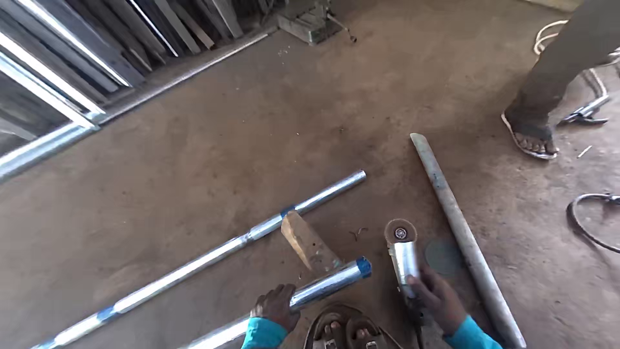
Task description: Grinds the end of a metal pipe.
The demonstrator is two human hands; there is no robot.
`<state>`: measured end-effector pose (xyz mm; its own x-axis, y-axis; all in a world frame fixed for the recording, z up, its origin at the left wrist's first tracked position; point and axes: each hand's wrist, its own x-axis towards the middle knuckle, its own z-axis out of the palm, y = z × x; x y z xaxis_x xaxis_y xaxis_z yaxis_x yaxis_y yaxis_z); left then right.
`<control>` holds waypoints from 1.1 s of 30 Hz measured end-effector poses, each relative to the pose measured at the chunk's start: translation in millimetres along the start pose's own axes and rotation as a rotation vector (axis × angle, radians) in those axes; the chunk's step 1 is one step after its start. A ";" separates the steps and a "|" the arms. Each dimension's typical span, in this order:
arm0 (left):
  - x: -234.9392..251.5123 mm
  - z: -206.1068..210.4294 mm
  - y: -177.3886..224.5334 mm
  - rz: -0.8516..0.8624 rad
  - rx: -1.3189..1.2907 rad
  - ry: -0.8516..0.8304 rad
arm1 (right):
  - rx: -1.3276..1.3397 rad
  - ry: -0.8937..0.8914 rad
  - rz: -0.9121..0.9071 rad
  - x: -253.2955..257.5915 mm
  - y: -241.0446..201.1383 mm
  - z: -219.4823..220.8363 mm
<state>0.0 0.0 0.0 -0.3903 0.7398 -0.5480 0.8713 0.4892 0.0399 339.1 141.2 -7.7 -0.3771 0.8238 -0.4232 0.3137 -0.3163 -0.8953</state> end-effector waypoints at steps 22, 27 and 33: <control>-2.2 84.1 -5.2 0.132 0.082 0.989 | 0.225 -0.384 -0.151 52.3 24.0 14.8; -11.0 97.6 -2.2 0.099 0.060 1.039 | 0.317 -0.458 -0.213 55.8 31.3 16.8; -22.1 131.1 12.6 0.067 -0.097 0.799 | 0.196 -0.586 -0.329 61.3 47.8 16.0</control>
<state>58.6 -70.7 -96.9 -0.4652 0.8576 0.2195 0.8848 0.4431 0.1441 317.1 169.0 -78.6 -0.8506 0.5194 -0.0821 -0.0391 -0.2182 -0.9751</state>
